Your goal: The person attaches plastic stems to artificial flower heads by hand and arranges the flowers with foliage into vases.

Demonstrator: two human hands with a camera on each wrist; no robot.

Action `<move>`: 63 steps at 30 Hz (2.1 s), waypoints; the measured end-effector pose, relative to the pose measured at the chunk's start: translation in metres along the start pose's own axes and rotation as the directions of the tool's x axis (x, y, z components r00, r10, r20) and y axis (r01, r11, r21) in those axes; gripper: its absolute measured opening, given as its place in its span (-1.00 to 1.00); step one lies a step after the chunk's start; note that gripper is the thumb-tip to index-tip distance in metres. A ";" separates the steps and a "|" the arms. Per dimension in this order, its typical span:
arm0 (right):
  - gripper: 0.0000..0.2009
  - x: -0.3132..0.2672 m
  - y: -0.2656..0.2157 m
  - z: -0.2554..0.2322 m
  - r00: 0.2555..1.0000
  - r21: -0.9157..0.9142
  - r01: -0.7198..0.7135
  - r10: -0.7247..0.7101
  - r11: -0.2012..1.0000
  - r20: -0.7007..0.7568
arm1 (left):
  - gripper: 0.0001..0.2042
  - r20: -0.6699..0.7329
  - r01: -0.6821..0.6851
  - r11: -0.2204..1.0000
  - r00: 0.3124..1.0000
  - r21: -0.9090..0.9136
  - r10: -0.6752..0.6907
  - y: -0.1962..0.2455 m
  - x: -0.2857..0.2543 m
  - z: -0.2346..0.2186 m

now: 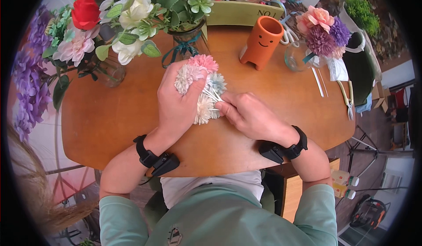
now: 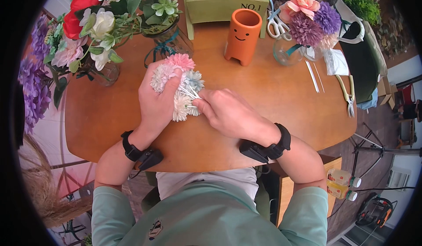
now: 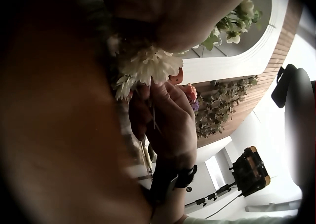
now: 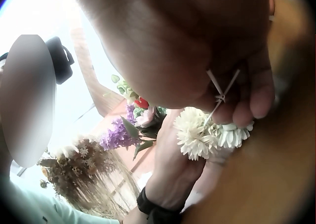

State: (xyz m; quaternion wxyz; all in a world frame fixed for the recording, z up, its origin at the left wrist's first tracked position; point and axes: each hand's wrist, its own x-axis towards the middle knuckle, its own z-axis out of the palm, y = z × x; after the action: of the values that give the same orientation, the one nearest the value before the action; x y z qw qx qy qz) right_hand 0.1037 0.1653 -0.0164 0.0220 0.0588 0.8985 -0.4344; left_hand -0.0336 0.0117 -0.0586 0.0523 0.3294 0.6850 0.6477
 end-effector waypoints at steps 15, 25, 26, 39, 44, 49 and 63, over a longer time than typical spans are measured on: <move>-0.65 0.001 0.002 0.005 0.995 0.281 -0.084 0.067 0.956 0.067 | -0.68 0.180 -0.124 0.945 0.981 0.302 0.071 0.021 -0.002 -0.002; -0.71 0.000 0.003 0.006 0.999 0.041 0.023 -0.021 0.999 -0.047 | -0.76 0.123 -0.086 0.950 0.991 0.299 0.051 0.006 0.006 -0.008; -0.71 0.000 0.003 0.005 0.999 0.030 0.004 -0.003 1.000 -0.036 | -0.77 0.123 -0.052 0.958 0.992 0.281 0.018 0.005 0.005 -0.008; -0.71 -0.008 0.019 -0.051 0.998 0.045 -0.056 0.055 0.997 0.018 | -0.72 0.183 -0.051 0.860 0.982 0.507 -0.049 0.011 0.018 -0.033; -0.63 -0.009 0.019 -0.062 0.989 0.251 -0.143 0.133 0.957 0.057 | -0.50 0.220 -0.177 0.655 0.975 0.734 0.017 0.024 0.014 -0.030; -0.62 -0.002 0.021 -0.048 0.985 0.357 -0.156 0.170 0.921 -0.010 | -0.39 0.257 -0.229 0.606 0.965 0.762 0.041 0.047 0.007 -0.028; -0.66 0.002 0.008 -0.007 0.962 0.636 -0.268 0.166 0.724 0.216 | -0.29 0.367 -0.476 0.783 0.866 0.401 0.339 0.021 0.004 -0.019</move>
State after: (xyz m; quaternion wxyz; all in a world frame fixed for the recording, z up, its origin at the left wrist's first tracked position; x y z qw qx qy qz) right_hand 0.1024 0.1759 -0.0185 0.1152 0.1361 0.6699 -0.7207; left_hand -0.0376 -0.0039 -0.0346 -0.0787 0.5597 0.7207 0.4014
